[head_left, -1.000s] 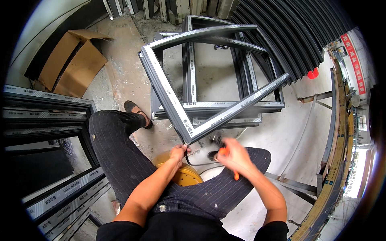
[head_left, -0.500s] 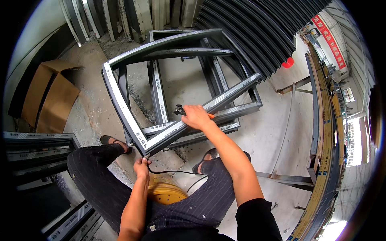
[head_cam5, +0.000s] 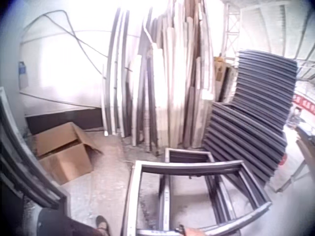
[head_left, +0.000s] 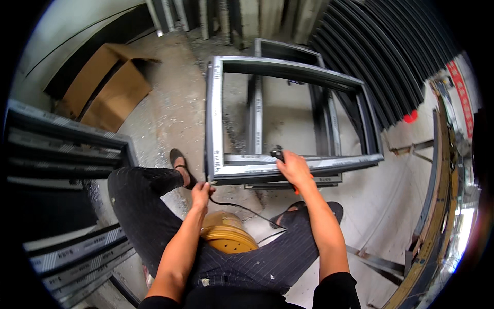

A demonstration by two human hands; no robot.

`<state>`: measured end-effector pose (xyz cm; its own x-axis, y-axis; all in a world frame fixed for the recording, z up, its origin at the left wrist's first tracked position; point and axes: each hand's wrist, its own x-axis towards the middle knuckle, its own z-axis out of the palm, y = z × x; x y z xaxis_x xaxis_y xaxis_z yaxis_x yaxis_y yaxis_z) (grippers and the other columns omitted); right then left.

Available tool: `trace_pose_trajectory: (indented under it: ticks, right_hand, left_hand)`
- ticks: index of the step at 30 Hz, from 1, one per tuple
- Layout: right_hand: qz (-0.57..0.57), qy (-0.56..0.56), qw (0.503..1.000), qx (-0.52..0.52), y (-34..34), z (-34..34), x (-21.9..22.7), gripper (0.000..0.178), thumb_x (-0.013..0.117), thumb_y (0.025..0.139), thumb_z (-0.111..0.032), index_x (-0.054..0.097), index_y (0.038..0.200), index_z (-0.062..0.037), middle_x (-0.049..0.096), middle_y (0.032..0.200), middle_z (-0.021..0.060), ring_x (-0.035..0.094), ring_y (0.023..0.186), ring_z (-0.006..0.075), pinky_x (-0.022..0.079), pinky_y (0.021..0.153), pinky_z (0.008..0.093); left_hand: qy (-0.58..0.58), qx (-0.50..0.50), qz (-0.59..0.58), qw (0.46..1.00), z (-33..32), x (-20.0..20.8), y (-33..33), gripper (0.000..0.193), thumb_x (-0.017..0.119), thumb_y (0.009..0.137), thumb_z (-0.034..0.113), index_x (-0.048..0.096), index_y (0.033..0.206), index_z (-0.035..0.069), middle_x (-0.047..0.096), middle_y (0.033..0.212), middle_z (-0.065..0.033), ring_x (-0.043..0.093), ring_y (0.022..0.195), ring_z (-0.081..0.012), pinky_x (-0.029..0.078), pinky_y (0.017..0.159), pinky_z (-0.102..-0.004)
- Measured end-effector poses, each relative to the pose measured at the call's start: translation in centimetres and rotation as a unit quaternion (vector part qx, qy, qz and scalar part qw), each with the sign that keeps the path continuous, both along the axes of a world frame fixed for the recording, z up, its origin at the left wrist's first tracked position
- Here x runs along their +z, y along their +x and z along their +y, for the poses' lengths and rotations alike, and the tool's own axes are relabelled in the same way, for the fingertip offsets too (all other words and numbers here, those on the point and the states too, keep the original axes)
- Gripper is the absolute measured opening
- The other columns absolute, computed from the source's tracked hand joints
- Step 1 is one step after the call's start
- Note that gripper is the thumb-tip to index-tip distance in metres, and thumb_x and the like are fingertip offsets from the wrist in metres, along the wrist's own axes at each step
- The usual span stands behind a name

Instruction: The person sits on a yellow bucket and assembles a metal window frame. They insert a rubber seal into the frame's groove using their hands and a pair of pliers to secure the corners. The person then lifts the completed frame and places it on a stack of other frames.

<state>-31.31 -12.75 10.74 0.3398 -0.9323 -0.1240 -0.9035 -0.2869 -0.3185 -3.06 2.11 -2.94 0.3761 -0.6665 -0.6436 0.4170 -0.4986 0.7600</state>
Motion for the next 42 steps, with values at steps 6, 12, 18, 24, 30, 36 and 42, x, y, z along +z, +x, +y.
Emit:
trace_pose_trajectory:
  ticks: [6, 12, 18, 24, 30, 36, 42]
  right_hand:
    - [-0.045, 0.020, 0.996, -0.068, 0.4, 0.2, 0.6, 0.036, 0.050, 0.086, -0.034, 0.050, 0.084, 0.0020, 0.059, 0.083, 0.0237, 0.056, 0.082, 0.0424, 0.043, 0.073, 0.0495]
    - [-0.379, 0.105, 0.896, -0.204, 0.3, -1.3, -0.2, 0.033, 0.045, 0.092, -0.033, 0.049, 0.087, -0.0013, 0.058, 0.072, 0.0114, 0.059, 0.064, 0.0233, 0.046, 0.058, 0.0341]
    - [-0.772, 0.418, 0.390, -0.277, 6.6, 1.0, 6.2, 0.045, 0.051, 0.085, -0.040, 0.048, 0.116, -0.0079, 0.054, 0.093, 0.0154, 0.053, 0.090, 0.0267, 0.041, 0.087, 0.0433]
    - [-0.521, 0.577, 0.623, -0.084, 10.7, 8.4, 6.3, 0.042, 0.062, 0.081, -0.021, 0.049, 0.117, -0.0030, 0.058, 0.088, 0.0112, 0.058, 0.074, 0.0216, 0.048, 0.070, 0.0324]
    - [-0.187, 0.353, 0.912, 0.091, 10.2, 12.1, -3.6, 0.052, 0.065, 0.078, -0.021, 0.049, 0.124, -0.0048, 0.061, 0.097, 0.0099, 0.059, 0.080, 0.0204, 0.047, 0.071, 0.0305]
    - [-0.085, 0.329, 0.931, 0.136, 12.8, 8.6, -3.5, 0.052, 0.062, 0.072, -0.021, 0.052, 0.121, -0.0083, 0.060, 0.097, 0.0197, 0.057, 0.092, 0.0353, 0.045, 0.081, 0.0382]
    - [-0.036, 0.369, 0.920, 0.126, 14.1, 7.5, -3.9, 0.050, 0.061, 0.073, -0.020, 0.053, 0.121, -0.0078, 0.060, 0.108, 0.0186, 0.057, 0.102, 0.0319, 0.044, 0.087, 0.0353]
  left_hand:
    - [0.045, -0.040, 0.104, 0.993, 1.8, 2.3, 0.9, 0.026, 0.044, 0.095, 0.028, 0.054, 0.100, 0.004, 0.060, 0.081, -0.0050, 0.060, 0.075, -0.0158, 0.050, 0.069, -0.0289]
    - [0.026, -0.084, 0.139, 0.986, 2.9, 3.2, 1.3, 0.030, 0.042, 0.095, 0.029, 0.058, 0.101, 0.005, 0.058, 0.080, -0.0010, 0.055, 0.071, -0.0108, 0.047, 0.069, -0.0256]
    - [0.025, -0.089, 0.166, 0.982, 2.4, 3.4, 2.5, 0.024, 0.048, 0.093, 0.027, 0.060, 0.099, 0.007, 0.057, 0.076, 0.0018, 0.052, 0.064, -0.0067, 0.045, 0.063, -0.0191]
    - [0.013, -0.062, 0.173, 0.983, 1.8, 2.4, 2.3, 0.018, 0.053, 0.089, 0.020, 0.061, 0.086, 0.005, 0.057, 0.071, 0.0002, 0.052, 0.062, -0.0077, 0.043, 0.060, -0.0192]
    - [0.005, -0.060, 0.133, 0.989, 1.7, 1.7, 1.9, 0.018, 0.053, 0.089, 0.020, 0.060, 0.082, 0.004, 0.057, 0.070, 0.0002, 0.051, 0.063, -0.0078, 0.043, 0.061, -0.0200]
    - [-0.011, -0.086, 0.040, 0.995, 1.9, 1.1, 1.9, 0.018, 0.053, 0.087, 0.019, 0.062, 0.082, 0.003, 0.058, 0.070, -0.0011, 0.051, 0.064, -0.0086, 0.043, 0.061, -0.0234]
    - [0.027, -0.158, -0.127, 0.979, 1.9, 2.1, 2.1, 0.020, 0.054, 0.085, 0.023, 0.064, 0.088, 0.006, 0.063, 0.076, -0.0086, 0.059, 0.071, -0.0196, 0.045, 0.068, -0.0315]
